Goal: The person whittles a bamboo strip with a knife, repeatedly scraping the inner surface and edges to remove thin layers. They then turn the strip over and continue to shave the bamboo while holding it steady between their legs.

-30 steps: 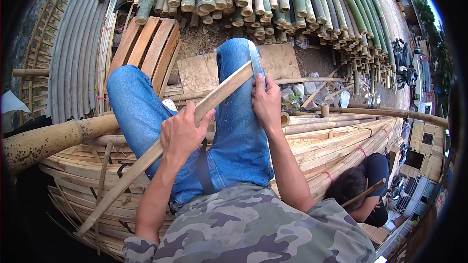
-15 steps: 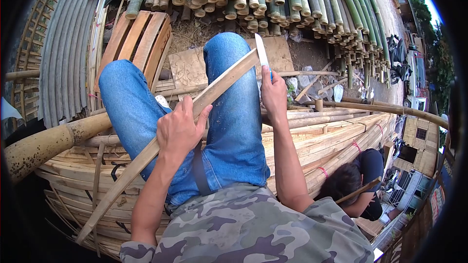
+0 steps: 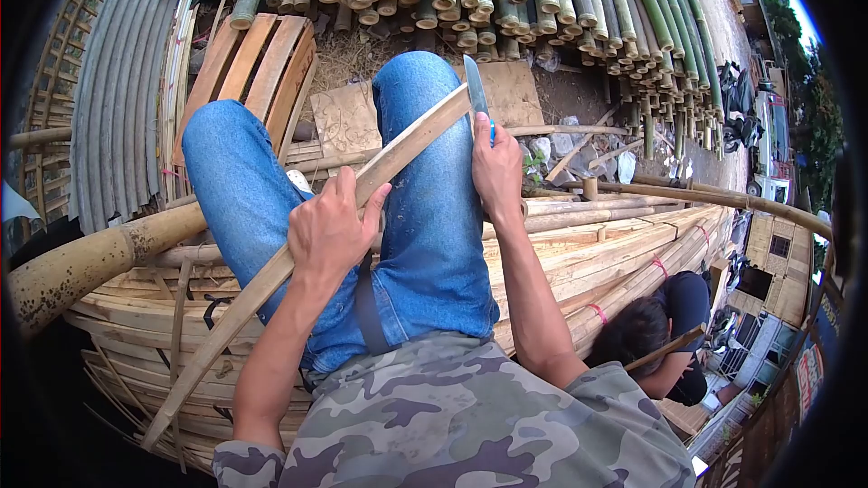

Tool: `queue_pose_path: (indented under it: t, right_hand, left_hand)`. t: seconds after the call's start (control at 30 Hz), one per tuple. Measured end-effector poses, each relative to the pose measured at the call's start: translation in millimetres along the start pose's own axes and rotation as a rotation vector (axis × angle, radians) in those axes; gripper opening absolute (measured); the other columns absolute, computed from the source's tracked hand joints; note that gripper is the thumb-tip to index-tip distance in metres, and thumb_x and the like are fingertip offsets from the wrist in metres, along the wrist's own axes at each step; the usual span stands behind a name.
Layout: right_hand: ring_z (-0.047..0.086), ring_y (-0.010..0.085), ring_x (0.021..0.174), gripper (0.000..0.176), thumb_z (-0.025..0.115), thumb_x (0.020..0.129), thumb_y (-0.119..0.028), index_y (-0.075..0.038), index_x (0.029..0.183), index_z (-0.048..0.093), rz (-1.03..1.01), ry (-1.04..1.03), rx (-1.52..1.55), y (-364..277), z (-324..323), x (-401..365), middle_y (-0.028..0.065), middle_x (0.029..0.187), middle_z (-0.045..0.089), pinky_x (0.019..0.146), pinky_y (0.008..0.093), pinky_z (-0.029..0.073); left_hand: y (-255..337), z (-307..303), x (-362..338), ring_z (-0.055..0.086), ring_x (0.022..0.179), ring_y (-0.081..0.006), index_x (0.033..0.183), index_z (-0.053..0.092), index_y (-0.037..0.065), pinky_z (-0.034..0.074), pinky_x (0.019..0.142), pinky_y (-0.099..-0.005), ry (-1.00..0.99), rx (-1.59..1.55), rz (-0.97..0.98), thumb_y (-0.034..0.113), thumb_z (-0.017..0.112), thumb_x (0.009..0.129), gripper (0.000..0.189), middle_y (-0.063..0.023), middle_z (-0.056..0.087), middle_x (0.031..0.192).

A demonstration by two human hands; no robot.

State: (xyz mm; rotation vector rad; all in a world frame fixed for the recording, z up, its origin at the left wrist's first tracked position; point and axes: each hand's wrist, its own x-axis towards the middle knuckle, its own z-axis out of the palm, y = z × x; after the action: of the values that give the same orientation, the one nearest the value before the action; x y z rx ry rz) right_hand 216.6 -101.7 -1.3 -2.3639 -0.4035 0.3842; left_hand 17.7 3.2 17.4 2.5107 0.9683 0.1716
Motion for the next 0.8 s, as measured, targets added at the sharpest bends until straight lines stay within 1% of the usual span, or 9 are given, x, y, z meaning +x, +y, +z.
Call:
queue_pose_path:
  t: [0.1, 0.17, 0.3, 0.4, 0.47, 0.53, 0.6, 0.7, 0.8]
  right_hand:
    - [0.052, 0.031, 0.059, 0.056, 0.046, 0.102, -0.045, 0.006, 0.083, 0.059, -0.049, 0.015, -0.094, -4, 1, -5, 0.0213, 0.063, 0.055, 0.062, 0.0448, 0.042]
    - [0.061, 0.0521, 0.084, 0.056, 0.044, 0.101, -0.045, 0.006, 0.088, 0.064, 0.041, -0.122, -0.024, -12, -3, -9, 0.0333, 0.079, 0.062, 0.075, 0.0539, 0.045]
    - [0.061, 0.0523, 0.083, 0.055, 0.044, 0.101, -0.044, 0.006, 0.087, 0.064, -0.146, -0.024, -0.115, -21, 5, -25, 0.0329, 0.078, 0.062, 0.075, 0.0548, 0.045]
    - [0.062, 0.0476, 0.072, 0.055, 0.046, 0.101, -0.043, 0.005, 0.081, 0.061, -0.132, -0.139, -0.056, -21, 1, -19, 0.0291, 0.071, 0.061, 0.069, 0.0527, 0.044]
    - [0.042, 0.0185, 0.055, 0.056, 0.048, 0.102, -0.044, 0.005, 0.077, 0.056, -0.013, -0.037, 0.06, -12, 4, 2, 0.0127, 0.056, 0.046, 0.055, 0.0398, 0.037]
    - [0.04, 0.0176, 0.055, 0.056, 0.049, 0.102, -0.044, 0.004, 0.075, 0.054, -0.031, -0.023, 0.064, -13, 4, 16, 0.011, 0.055, 0.043, 0.054, 0.0397, 0.036]
    - [0.037, 0.0167, 0.055, 0.056, 0.05, 0.102, -0.044, 0.004, 0.073, 0.052, -0.034, -0.002, 0.067, -10, 5, 16, 0.0093, 0.054, 0.041, 0.053, 0.0395, 0.034]
    - [0.059, 0.0406, 0.065, 0.056, 0.046, 0.102, -0.044, 0.006, 0.081, 0.061, -0.068, 0.023, 0.018, -9, 13, 17, 0.0245, 0.066, 0.059, 0.064, 0.0495, 0.043]
    - [0.06, 0.0442, 0.069, 0.054, 0.046, 0.102, -0.042, 0.006, 0.084, 0.062, -0.045, -0.002, 0.035, -14, 12, 14, 0.0264, 0.068, 0.06, 0.066, 0.0512, 0.043]
  left_hand:
    - [0, 0, -1, 0.066, 0.056, -0.0369, 0.085, 0.056, 0.003, 0.05, 0.048, -0.0445, 0.001, -0.002, -0.003, 0.048, 0.059, 0.095, 0.046, -0.0179, 0.064, 0.065]
    - [-1, -1, 0, 0.066, 0.057, -0.0373, 0.085, 0.056, 0.003, 0.05, 0.048, -0.0446, -0.002, -0.008, -0.007, 0.048, 0.058, 0.095, 0.047, -0.018, 0.064, 0.065]
    - [0, -1, 0, 0.066, 0.057, -0.0377, 0.087, 0.056, 0.003, 0.051, 0.048, -0.0452, -0.031, 0.015, -0.027, 0.05, 0.057, 0.096, 0.048, -0.0183, 0.065, 0.066]
    - [0, 0, 0, 0.067, 0.055, -0.0347, 0.086, 0.056, 0.003, 0.052, 0.046, -0.043, -0.004, 0.041, -0.009, 0.05, 0.055, 0.097, 0.048, -0.0169, 0.065, 0.065]
    - [1, -1, 1, 0.068, 0.054, -0.0318, 0.085, 0.055, 0.004, 0.053, 0.044, -0.0404, 0.012, 0.06, 0.003, 0.051, 0.054, 0.097, 0.048, -0.0156, 0.065, 0.064]
    - [1, -2, -1, 0.067, 0.058, -0.0377, 0.087, 0.055, 0.003, 0.051, 0.049, -0.046, -0.015, 0.0, -0.04, 0.051, 0.055, 0.096, 0.049, -0.0181, 0.065, 0.066]
    - [1, -3, -3, 0.067, 0.058, -0.0377, 0.087, 0.055, 0.003, 0.052, 0.049, -0.0459, -0.034, 0.007, -0.053, 0.051, 0.055, 0.096, 0.049, -0.0181, 0.065, 0.066]
    - [1, -3, 0, 0.067, 0.058, -0.0375, 0.087, 0.056, 0.003, 0.052, 0.049, -0.0457, -0.03, 0.023, -0.062, 0.051, 0.055, 0.096, 0.049, -0.018, 0.065, 0.066]
    - [0, -1, 0, 0.067, 0.057, -0.0372, 0.087, 0.056, 0.003, 0.051, 0.049, -0.0455, -0.008, 0.036, -0.061, 0.051, 0.056, 0.096, 0.048, -0.0178, 0.065, 0.066]
